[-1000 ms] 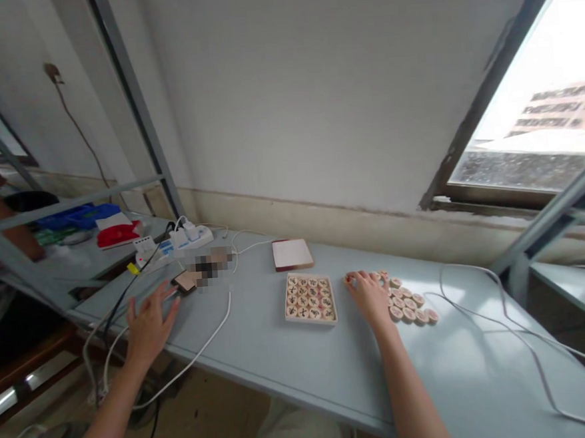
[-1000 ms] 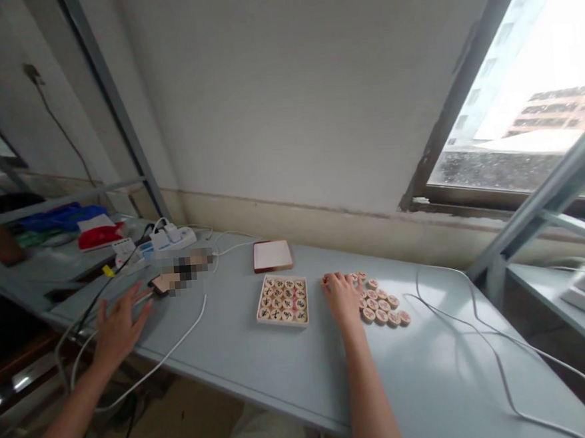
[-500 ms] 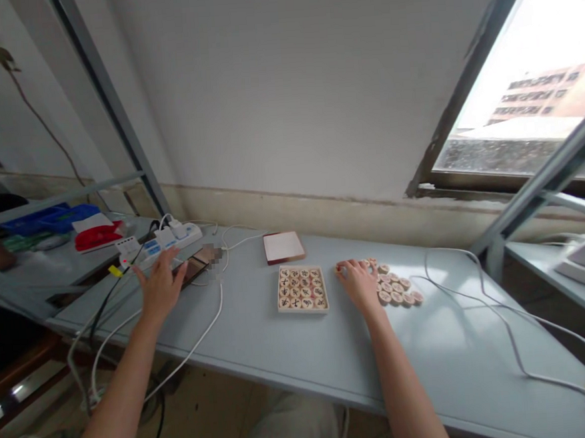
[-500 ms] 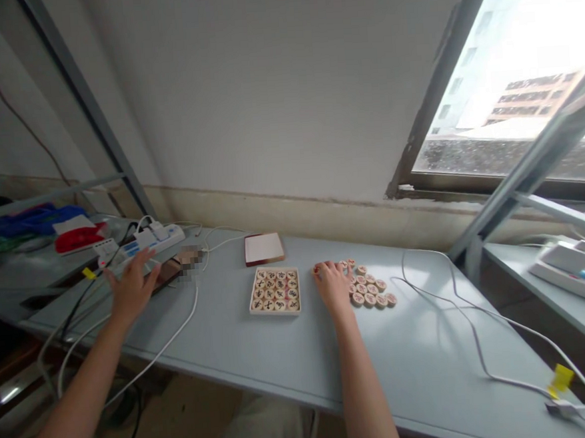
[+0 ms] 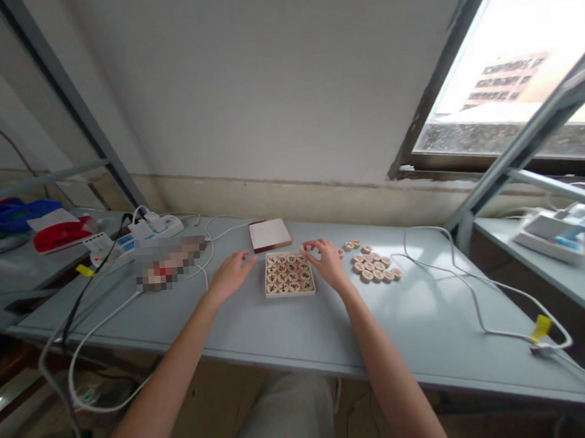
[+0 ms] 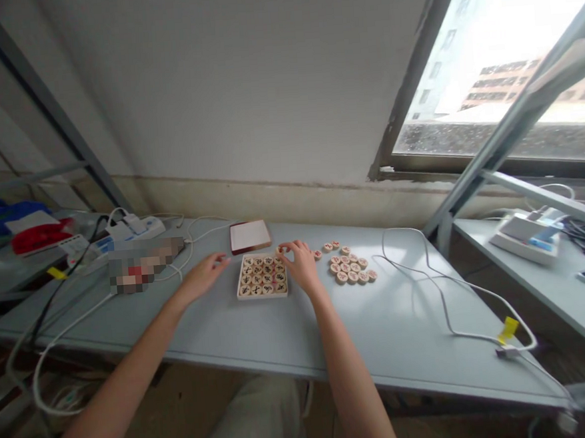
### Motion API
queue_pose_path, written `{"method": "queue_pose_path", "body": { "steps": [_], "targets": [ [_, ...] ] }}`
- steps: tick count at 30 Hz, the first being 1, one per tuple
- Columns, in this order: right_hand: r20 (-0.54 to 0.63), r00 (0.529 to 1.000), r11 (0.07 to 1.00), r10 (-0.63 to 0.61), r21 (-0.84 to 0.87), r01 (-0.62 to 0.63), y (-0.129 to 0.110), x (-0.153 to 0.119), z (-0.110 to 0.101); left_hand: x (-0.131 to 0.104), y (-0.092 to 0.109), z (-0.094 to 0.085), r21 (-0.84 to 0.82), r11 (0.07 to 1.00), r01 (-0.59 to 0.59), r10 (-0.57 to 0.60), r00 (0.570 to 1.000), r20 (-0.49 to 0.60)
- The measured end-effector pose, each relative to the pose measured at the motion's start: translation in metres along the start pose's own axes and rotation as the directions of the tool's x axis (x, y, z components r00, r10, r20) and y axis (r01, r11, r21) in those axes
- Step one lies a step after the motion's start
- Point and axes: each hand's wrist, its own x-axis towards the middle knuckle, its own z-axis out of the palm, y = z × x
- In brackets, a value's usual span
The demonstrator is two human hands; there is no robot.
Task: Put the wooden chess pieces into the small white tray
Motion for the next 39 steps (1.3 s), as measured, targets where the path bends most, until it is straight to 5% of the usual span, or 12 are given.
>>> {"method": "queue_pose_path", "body": {
  "steps": [5, 13, 19, 28, 34, 39],
  "targets": [
    [0.114, 0.992, 0.998, -0.053, 0.042, 0.049, -0.020, 0.004, 0.011, 0.036, 0.041, 0.052, -0.069, 0.996, -0.064, 0.062, 0.998, -0.018],
    [0.232, 0.968, 0.967, -0.092, -0.213, 0.142, -0.040, 0.008, 0.021, 0.045, 0.036, 0.083, -0.476, 0.863, -0.169, 0.167, 0.985, -0.046],
    [0.186, 0.981, 0.953, -0.049, -0.284, 0.102, -0.035, 0.004, 0.016, 0.046, 0.034, 0.088, -0.607, 0.777, -0.163, 0.225, 0.974, 0.026],
    [0.124, 0.991, 0.983, -0.053, -0.169, 0.073, -0.025, 0.011, 0.012, 0.048, 0.037, 0.086, -0.571, 0.810, -0.135, 0.194, 0.980, 0.043],
    [-0.134, 0.974, 0.882, 0.185, -0.415, -0.225, 0.015, 0.001, -0.014, 0.044, 0.037, 0.083, -0.529, 0.838, -0.130, 0.209, 0.973, 0.093],
    [-0.175, 0.908, 0.743, 0.381, -0.526, -0.413, 0.040, -0.007, -0.023, 0.043, 0.035, 0.085, -0.479, 0.859, -0.181, 0.231, 0.972, 0.048]
  ]
}}
